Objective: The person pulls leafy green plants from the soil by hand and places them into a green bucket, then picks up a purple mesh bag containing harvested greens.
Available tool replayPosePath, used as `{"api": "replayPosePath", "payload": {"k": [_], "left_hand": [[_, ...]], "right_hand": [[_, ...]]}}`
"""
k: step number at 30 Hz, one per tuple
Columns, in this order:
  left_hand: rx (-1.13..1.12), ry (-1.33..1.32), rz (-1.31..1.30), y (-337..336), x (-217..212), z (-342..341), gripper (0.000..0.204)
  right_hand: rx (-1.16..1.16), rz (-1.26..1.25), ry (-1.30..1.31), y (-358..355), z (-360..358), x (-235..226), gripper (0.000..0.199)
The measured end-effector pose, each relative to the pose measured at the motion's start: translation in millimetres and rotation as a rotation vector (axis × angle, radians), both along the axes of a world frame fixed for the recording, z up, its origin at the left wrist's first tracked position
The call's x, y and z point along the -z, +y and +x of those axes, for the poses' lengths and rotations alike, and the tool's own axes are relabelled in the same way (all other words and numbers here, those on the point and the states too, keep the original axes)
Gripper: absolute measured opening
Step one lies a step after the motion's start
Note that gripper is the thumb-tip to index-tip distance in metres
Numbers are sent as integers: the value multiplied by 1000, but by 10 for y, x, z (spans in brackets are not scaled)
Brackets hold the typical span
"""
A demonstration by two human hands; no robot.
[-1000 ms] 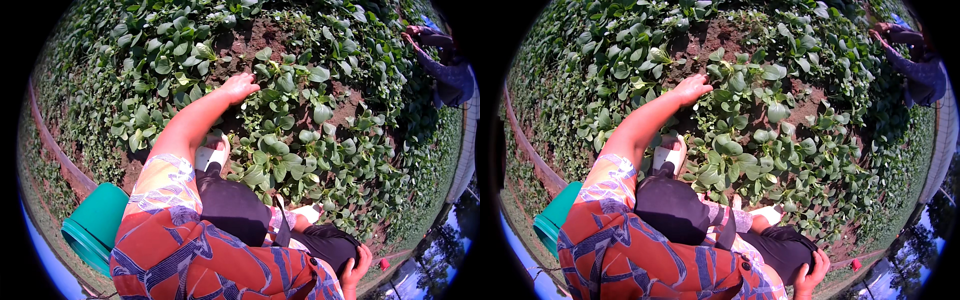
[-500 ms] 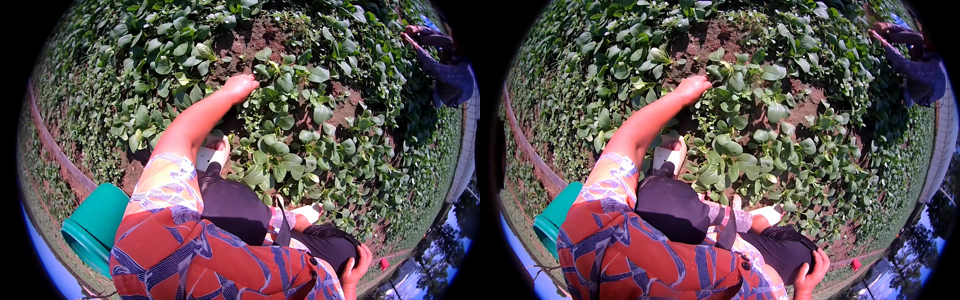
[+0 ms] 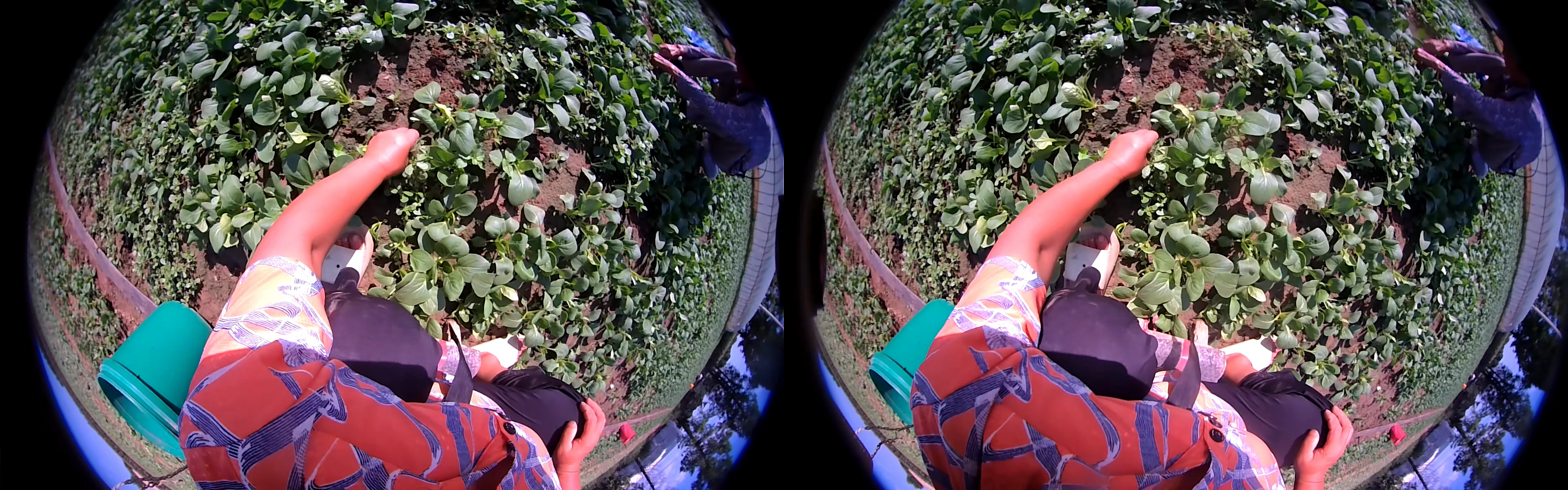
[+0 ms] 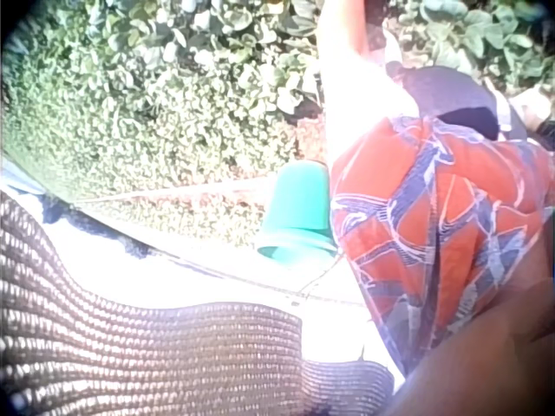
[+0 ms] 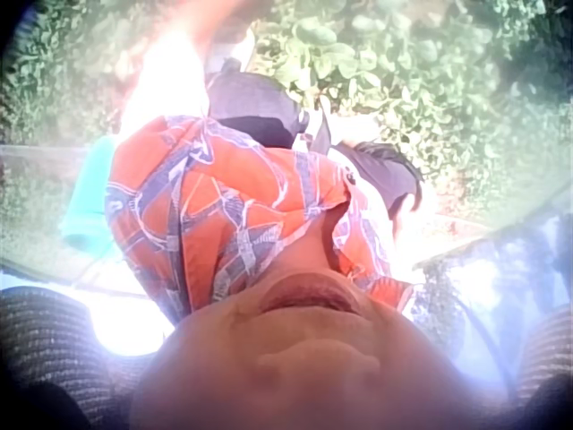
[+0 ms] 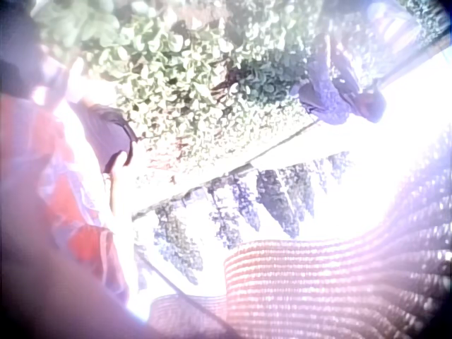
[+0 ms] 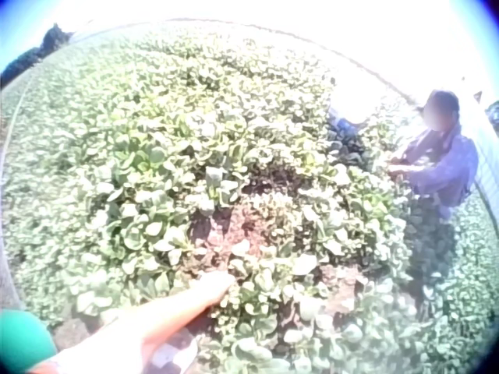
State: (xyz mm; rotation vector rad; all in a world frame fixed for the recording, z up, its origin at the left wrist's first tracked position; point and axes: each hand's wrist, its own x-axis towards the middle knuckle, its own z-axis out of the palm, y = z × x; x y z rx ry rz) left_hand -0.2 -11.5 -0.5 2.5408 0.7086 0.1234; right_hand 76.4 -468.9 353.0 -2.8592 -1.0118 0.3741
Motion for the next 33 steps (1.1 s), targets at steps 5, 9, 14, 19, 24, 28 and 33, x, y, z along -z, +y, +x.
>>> {"api": "replayPosePath", "payload": {"k": [5,9,14,19,24,28,33], "left_hand": [[-429,-273,-623,48,-87,-99,19],[-718,-434,-630,548,50,-145,30],[-553,115,-196,608,-134,222,22],[-376,105,-22,426,-97,248,17],[-267,-71,66,440,67,152,17],[-318,-57,0,504,109,149,19],[-606,-251,-386,606,117,182,29]], "right_hand": [[3,-3,-11,0,5,-1,31],[-14,-12,-7,19,-5,-15,31],[-8,-53,15,40,-6,-36,31],[-2,-38,20,44,-30,-40,31],[0,-41,15,48,-21,-36,31],[13,-55,26,118,-22,-49,31],[7,-47,43,201,-39,-51,31]]}}
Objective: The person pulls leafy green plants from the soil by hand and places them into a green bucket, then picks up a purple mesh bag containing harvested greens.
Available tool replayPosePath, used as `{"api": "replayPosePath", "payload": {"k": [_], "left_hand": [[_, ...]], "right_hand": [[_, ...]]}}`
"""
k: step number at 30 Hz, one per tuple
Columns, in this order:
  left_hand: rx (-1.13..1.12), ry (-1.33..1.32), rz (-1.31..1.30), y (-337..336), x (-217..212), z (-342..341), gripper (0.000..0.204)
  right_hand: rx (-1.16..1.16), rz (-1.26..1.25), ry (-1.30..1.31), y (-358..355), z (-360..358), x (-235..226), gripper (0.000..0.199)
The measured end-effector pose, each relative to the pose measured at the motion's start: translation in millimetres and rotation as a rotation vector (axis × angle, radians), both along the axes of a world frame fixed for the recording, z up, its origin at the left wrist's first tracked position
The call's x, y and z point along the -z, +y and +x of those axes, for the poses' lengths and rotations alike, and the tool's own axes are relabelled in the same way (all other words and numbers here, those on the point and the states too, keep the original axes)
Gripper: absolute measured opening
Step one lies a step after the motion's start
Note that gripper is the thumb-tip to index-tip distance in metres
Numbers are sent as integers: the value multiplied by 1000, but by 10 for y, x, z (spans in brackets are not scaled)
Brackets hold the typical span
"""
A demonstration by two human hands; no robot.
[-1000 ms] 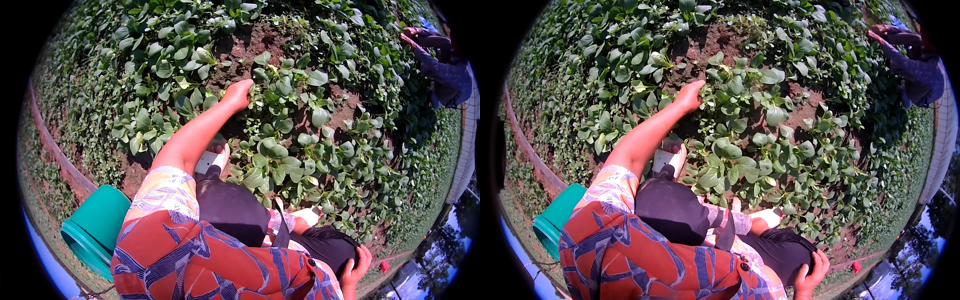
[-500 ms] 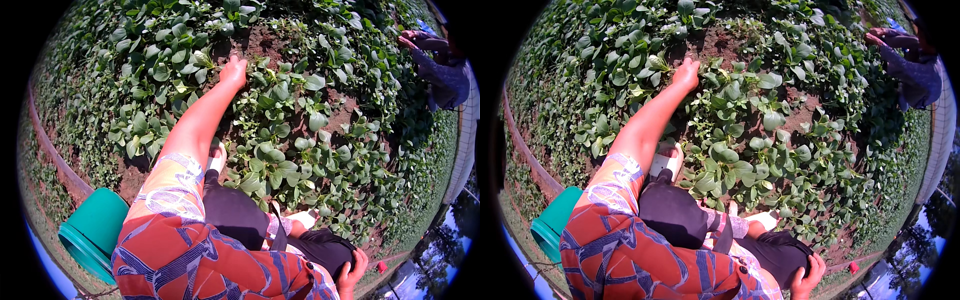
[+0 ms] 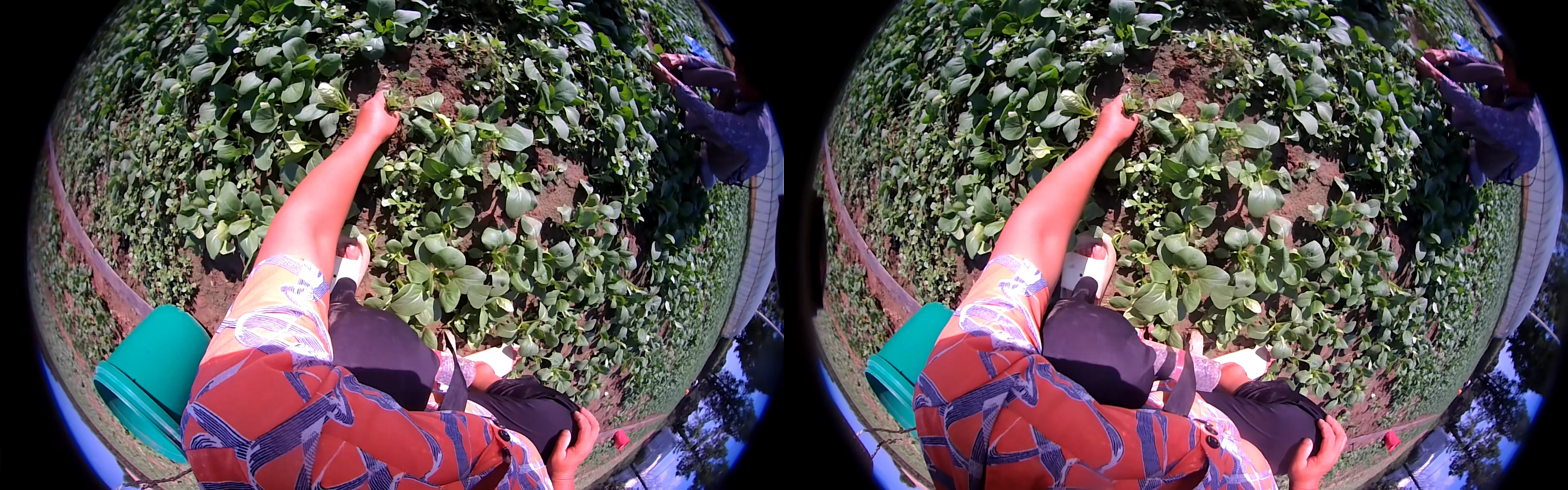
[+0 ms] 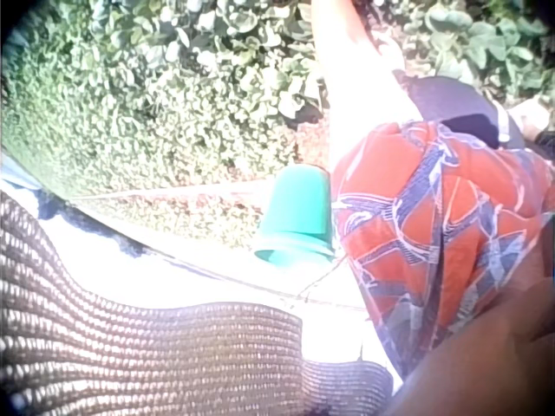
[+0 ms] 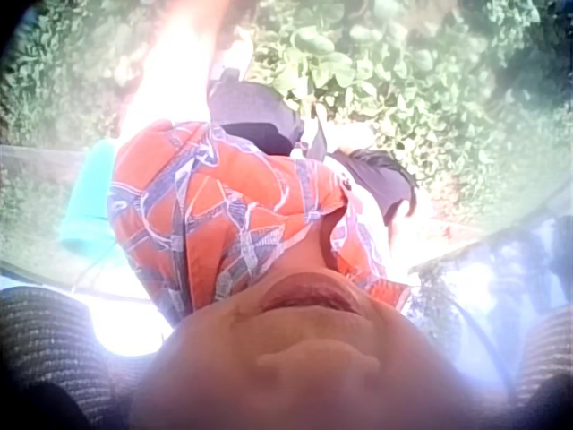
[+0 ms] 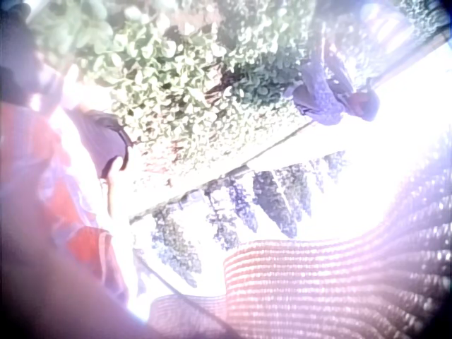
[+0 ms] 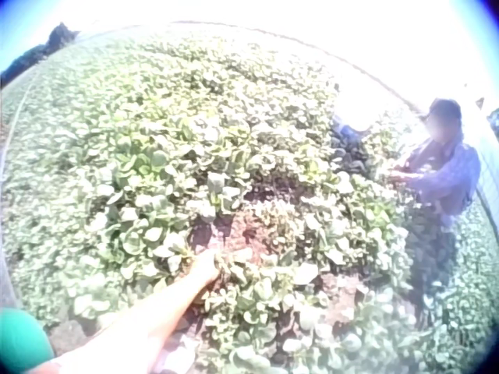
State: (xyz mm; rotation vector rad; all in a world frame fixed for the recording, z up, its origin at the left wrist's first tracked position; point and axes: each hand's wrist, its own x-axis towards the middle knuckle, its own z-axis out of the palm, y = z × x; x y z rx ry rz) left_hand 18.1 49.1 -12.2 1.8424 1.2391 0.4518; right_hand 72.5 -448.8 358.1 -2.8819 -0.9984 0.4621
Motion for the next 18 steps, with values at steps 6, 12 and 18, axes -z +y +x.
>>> {"api": "replayPosePath", "payload": {"k": [6,12,18], "left_hand": [[522,261,220,-276,-185,121,44],[457,273,350,-390,-157,249,32],[293,-29,109,-231,166,301,20]], "right_hand": [[0,8,-11,4,4,-3,31],[3,1,1,-51,20,8,32],[-14,2,-8,-54,32,5,31]]}}
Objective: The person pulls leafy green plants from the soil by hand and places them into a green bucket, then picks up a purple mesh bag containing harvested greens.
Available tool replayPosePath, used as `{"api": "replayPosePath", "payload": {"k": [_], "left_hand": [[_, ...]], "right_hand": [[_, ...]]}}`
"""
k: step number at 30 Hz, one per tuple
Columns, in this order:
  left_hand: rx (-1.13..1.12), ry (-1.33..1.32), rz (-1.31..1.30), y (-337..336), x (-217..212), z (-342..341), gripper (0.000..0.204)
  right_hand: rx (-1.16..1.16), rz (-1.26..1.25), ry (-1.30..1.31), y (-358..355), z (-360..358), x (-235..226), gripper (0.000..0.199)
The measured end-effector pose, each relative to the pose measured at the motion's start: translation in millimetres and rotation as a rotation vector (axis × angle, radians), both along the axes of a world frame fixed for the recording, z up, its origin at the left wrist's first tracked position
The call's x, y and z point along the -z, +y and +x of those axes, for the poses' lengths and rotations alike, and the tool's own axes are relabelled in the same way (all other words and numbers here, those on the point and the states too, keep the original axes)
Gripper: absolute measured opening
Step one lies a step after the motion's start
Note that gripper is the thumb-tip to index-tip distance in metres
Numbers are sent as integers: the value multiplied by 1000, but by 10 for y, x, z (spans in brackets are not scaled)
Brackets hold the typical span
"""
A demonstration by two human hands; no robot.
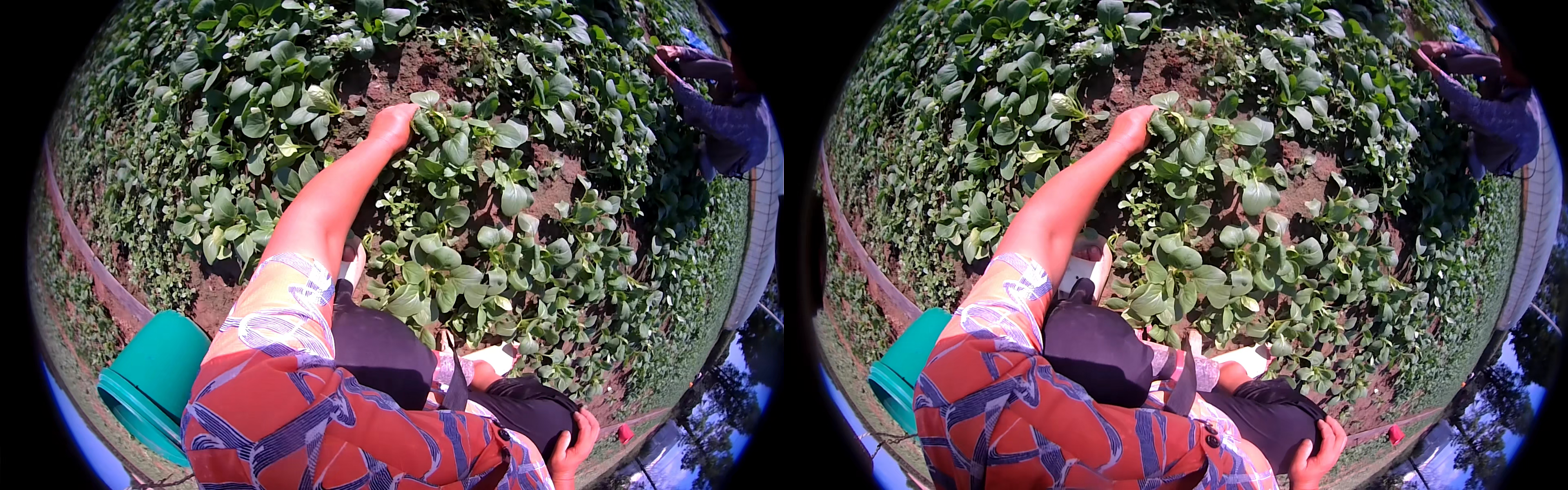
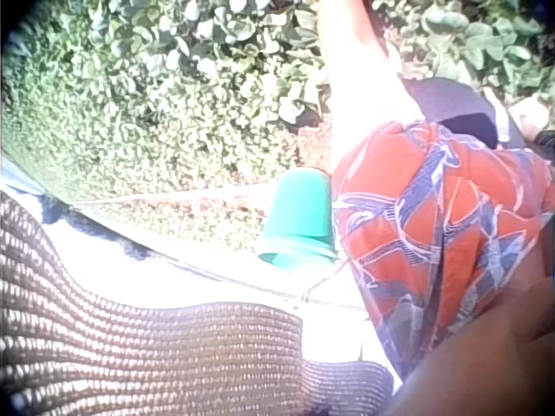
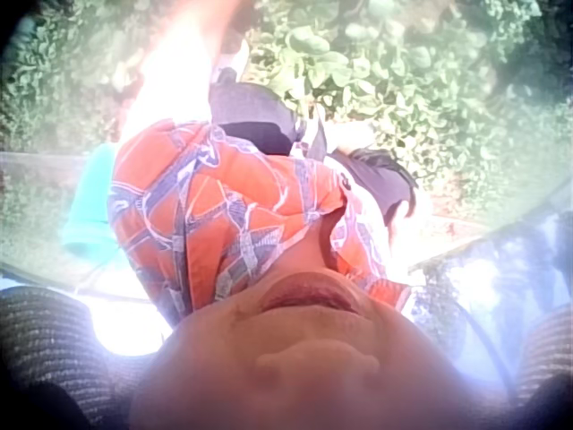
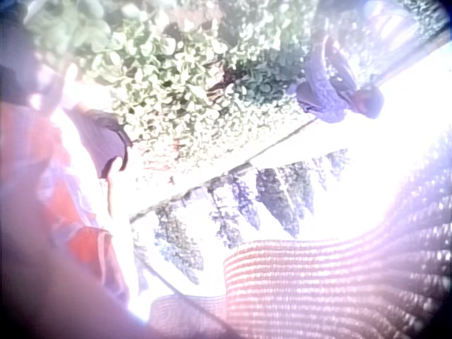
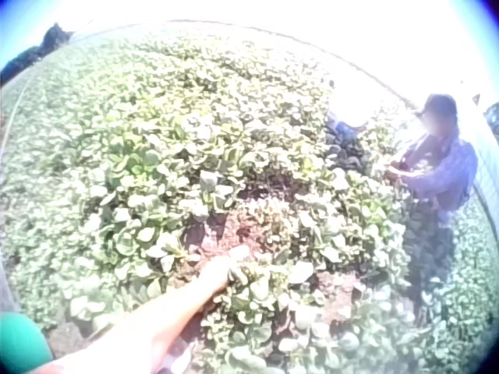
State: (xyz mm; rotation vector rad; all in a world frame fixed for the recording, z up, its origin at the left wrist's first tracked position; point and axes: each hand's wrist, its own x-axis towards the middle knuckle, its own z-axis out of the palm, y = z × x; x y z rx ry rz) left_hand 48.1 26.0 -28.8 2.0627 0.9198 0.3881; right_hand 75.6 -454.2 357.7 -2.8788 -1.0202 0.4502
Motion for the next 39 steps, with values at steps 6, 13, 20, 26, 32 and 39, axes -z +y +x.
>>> {"api": "replayPosePath", "payload": {"k": [6,13,20,26,32,39], "left_hand": [[-314,-136,-213,103,114,69,19],[-671,-474,-1042,115,-62,14,13],[-881,-620,-1031,214,-104,-152,9],[-41,-388,-856,-303,-906,-95,22],[839,35,-130,-1338,-1008,-54,33],[1124,25,368,-1374,-1156,361,18]], "right_hand": [[-7,-15,0,20,24,-4,31],[11,-18,-13,-95,63,12,32],[6,-23,-22,-111,41,11,33],[22,-24,-40,-124,38,-16,34],[28,12,-39,-131,57,-30,34],[34,23,-57,-222,0,-65,35]]}}
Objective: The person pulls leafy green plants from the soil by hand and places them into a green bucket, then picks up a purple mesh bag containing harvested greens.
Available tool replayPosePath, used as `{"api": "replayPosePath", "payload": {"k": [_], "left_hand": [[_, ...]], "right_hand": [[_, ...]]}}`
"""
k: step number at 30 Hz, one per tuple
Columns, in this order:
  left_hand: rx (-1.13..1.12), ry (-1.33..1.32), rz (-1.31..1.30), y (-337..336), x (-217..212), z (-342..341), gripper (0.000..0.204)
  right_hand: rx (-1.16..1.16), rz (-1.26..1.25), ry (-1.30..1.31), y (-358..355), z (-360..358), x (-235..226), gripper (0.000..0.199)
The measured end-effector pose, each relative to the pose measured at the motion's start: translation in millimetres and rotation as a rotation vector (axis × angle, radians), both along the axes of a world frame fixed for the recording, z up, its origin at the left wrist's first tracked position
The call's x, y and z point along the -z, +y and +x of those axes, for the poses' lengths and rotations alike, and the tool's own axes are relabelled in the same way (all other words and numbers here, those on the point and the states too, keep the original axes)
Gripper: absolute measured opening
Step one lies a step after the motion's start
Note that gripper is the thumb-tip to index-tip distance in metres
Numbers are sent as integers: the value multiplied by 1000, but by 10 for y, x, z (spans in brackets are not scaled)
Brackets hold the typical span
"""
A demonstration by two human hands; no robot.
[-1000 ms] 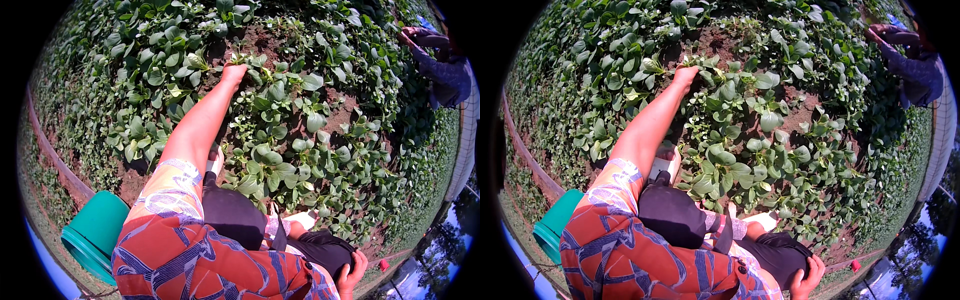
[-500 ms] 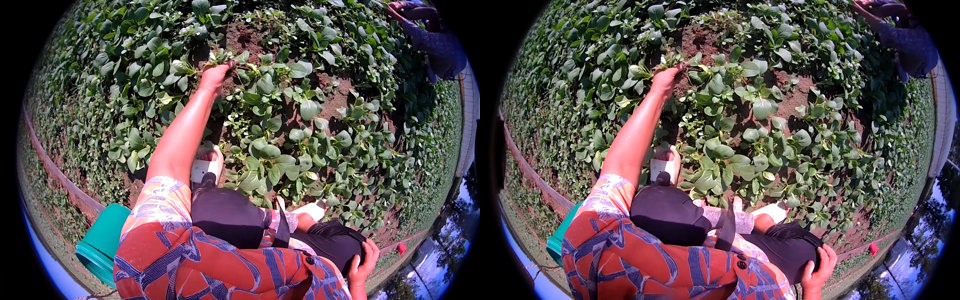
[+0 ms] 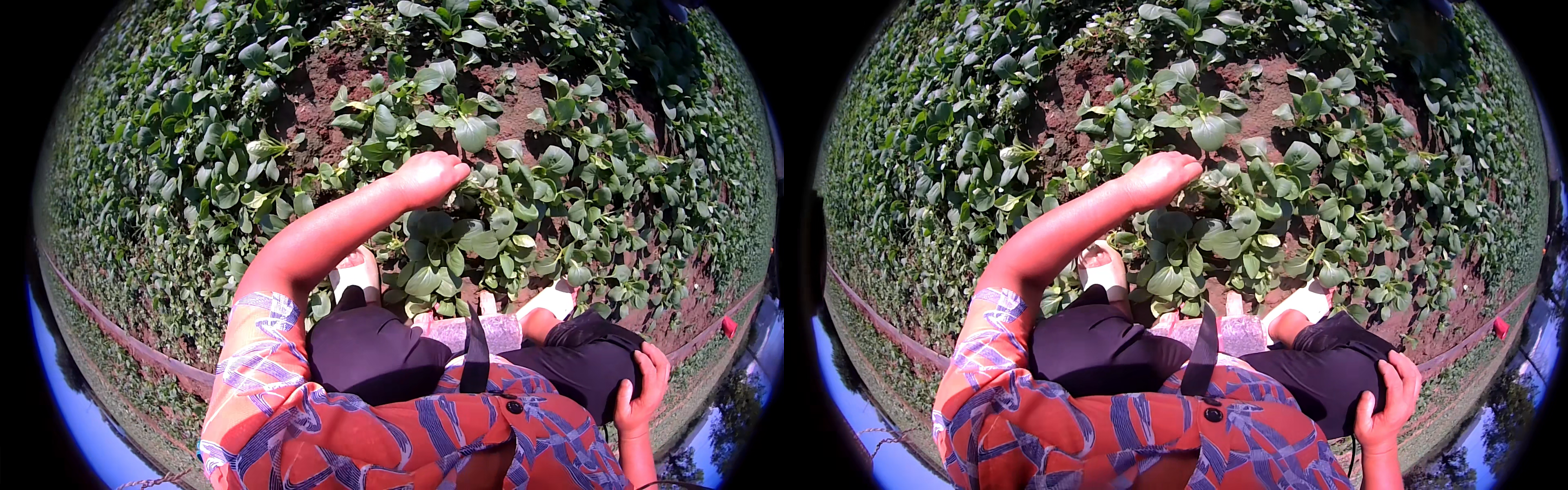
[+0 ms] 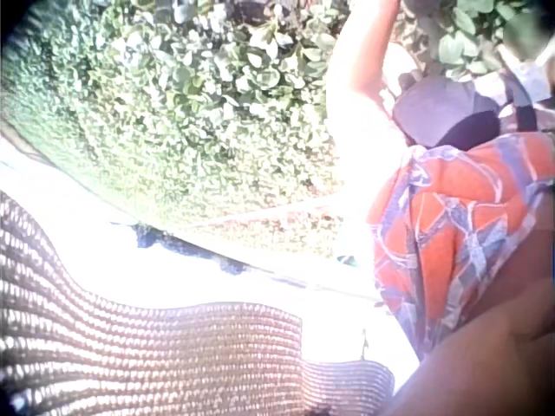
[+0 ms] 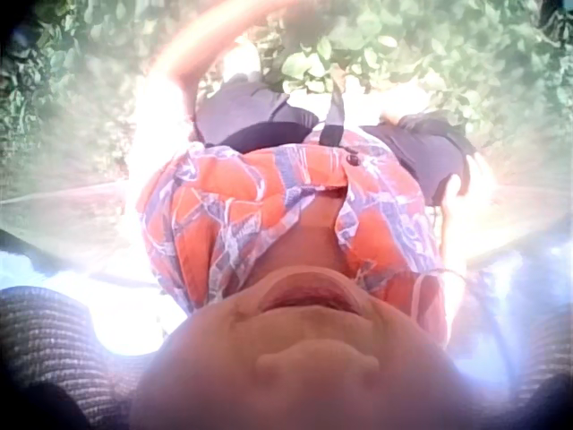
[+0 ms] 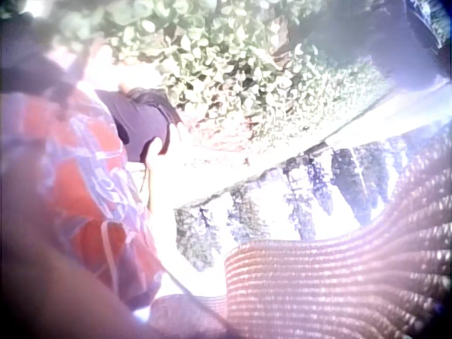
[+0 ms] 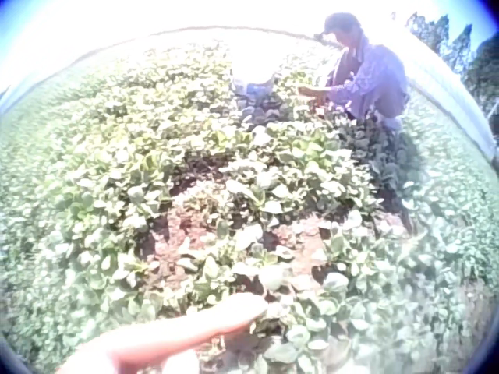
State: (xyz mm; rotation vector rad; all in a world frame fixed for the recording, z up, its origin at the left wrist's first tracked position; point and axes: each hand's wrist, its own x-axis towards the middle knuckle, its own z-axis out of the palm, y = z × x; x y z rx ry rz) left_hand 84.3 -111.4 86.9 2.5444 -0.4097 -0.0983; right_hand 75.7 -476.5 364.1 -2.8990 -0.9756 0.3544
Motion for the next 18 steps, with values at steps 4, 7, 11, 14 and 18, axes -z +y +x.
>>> {"api": "replayPosePath", "payload": {"k": [4,7,11,14,18], "left_hand": [[-113,64,385,236,76,96,19],[-201,414,551,349,80,-22,20],[-101,541,468,277,215,-293,22],[-61,641,440,239,221,-286,28],[-459,530,13,428,301,-16,24]], "right_hand": [[7,23,-4,-24,-7,19,35],[19,11,5,-8,15,14,35],[22,21,10,-10,49,17,34],[33,36,22,-40,57,11,34],[44,64,19,-128,19,11,35]]}}
